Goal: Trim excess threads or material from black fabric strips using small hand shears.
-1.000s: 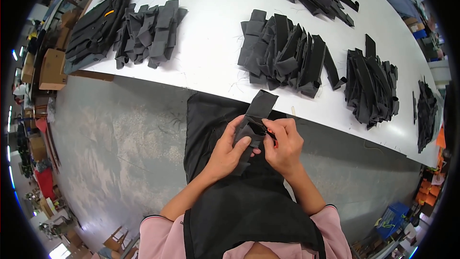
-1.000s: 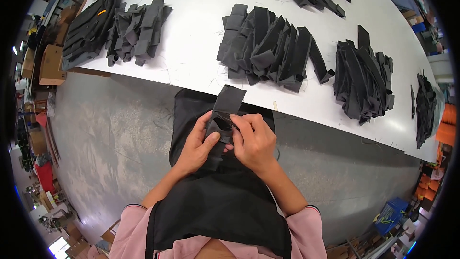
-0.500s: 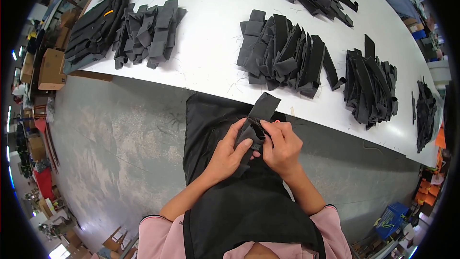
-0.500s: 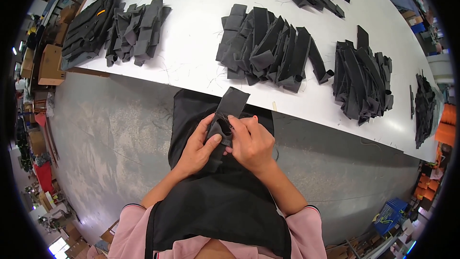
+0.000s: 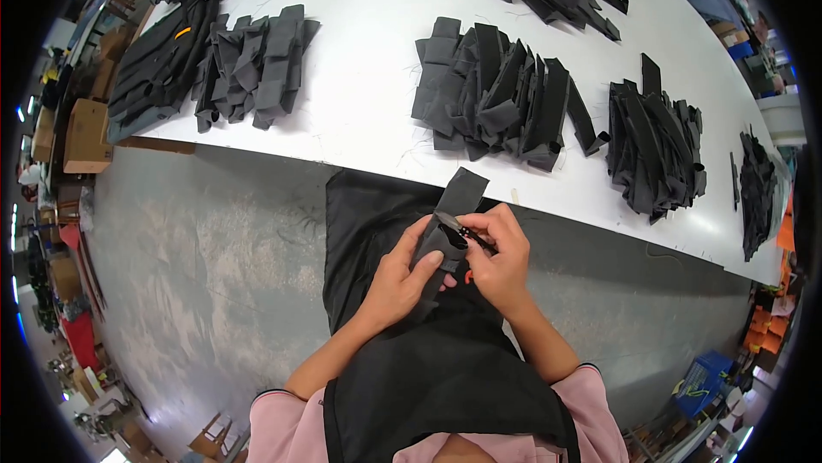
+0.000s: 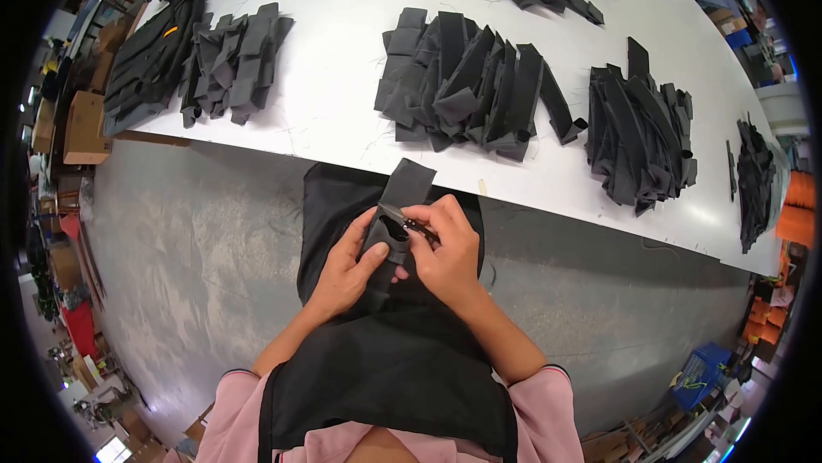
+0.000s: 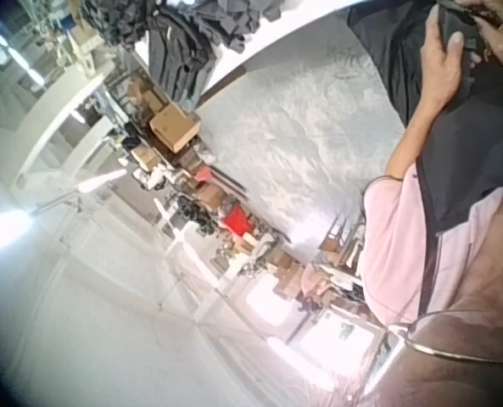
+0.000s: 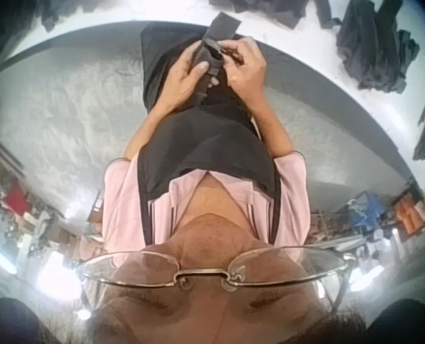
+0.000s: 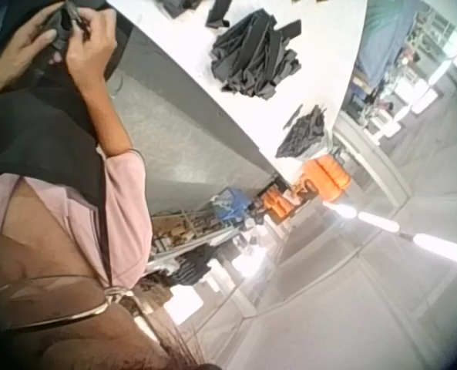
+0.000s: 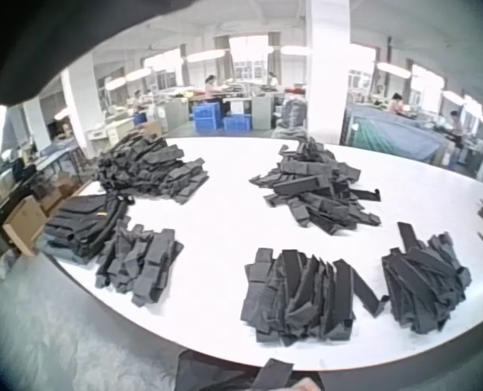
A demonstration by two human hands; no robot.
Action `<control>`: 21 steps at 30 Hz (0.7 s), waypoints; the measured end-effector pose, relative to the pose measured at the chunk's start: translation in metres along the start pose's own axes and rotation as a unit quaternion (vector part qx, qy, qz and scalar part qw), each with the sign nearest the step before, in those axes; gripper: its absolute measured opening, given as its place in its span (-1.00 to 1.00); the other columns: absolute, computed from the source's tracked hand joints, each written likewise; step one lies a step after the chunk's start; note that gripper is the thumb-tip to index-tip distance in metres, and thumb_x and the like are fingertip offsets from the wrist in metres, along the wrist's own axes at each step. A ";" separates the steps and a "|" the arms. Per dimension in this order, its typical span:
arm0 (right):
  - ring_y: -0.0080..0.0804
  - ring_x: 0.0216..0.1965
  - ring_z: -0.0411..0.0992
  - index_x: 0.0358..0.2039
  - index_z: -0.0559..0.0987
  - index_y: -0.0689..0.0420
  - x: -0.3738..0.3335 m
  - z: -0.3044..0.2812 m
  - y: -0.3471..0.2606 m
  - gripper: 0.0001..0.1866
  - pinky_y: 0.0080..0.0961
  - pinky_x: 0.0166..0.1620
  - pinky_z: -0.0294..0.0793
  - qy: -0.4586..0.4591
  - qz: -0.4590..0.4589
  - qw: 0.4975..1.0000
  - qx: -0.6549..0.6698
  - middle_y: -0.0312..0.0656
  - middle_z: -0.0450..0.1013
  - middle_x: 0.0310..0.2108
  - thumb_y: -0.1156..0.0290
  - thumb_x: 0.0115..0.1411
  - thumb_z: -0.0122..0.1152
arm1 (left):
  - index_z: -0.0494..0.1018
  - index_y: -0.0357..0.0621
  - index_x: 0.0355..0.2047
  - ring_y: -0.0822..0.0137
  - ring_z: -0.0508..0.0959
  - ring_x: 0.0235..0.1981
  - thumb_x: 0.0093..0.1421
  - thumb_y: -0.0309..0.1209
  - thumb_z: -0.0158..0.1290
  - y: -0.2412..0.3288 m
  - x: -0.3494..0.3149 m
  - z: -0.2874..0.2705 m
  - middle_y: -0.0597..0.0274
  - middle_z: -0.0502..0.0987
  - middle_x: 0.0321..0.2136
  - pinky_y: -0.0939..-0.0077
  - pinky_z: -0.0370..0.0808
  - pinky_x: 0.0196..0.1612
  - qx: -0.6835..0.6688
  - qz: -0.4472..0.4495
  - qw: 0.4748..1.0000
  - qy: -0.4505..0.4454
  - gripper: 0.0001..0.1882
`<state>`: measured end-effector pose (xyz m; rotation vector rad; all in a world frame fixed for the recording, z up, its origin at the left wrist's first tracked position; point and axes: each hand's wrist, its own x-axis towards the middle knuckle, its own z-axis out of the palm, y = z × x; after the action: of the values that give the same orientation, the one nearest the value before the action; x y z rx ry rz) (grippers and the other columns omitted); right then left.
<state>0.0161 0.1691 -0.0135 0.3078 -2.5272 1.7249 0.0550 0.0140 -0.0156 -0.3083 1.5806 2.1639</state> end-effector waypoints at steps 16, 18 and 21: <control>-0.35 -0.58 0.40 -0.28 0.55 0.18 -0.002 -0.010 -0.001 -0.66 -0.47 -0.55 0.37 -0.006 -0.153 0.959 -0.239 -0.19 0.36 -0.47 0.68 -0.16 0.20 | 0.06 -0.22 0.22 0.43 0.56 -0.43 0.29 -0.44 -0.12 -0.002 0.000 0.002 0.12 0.51 -0.27 0.59 0.51 -0.35 0.045 0.011 0.999 -0.002 -0.49; -0.37 -0.59 0.40 -0.30 0.54 0.18 -0.001 -0.009 -0.004 -0.72 -0.52 -0.56 0.37 0.028 -0.126 0.978 -0.162 -0.21 0.34 -0.48 0.65 -0.10 0.21 | 0.04 -0.20 0.23 0.39 0.56 -0.43 0.30 -0.42 -0.12 0.003 0.000 0.003 0.06 0.51 -0.25 0.56 0.52 -0.35 -0.025 -0.007 0.999 -0.018 -0.48; -0.41 -0.60 0.39 -0.33 0.53 0.19 -0.001 -0.015 -0.001 -0.80 -0.58 -0.56 0.37 0.060 -0.063 0.993 -0.074 -0.22 0.33 -0.49 0.61 -0.03 0.24 | 0.01 -0.16 0.23 0.33 0.57 -0.44 0.31 -0.36 -0.12 0.012 0.001 0.000 -0.05 0.51 -0.21 0.51 0.54 -0.35 -0.145 -0.045 0.987 -0.048 -0.48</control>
<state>0.0165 0.1825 -0.0069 0.3361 -2.4739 1.4574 0.0486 0.0111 -0.0060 -0.3515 1.1754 2.3002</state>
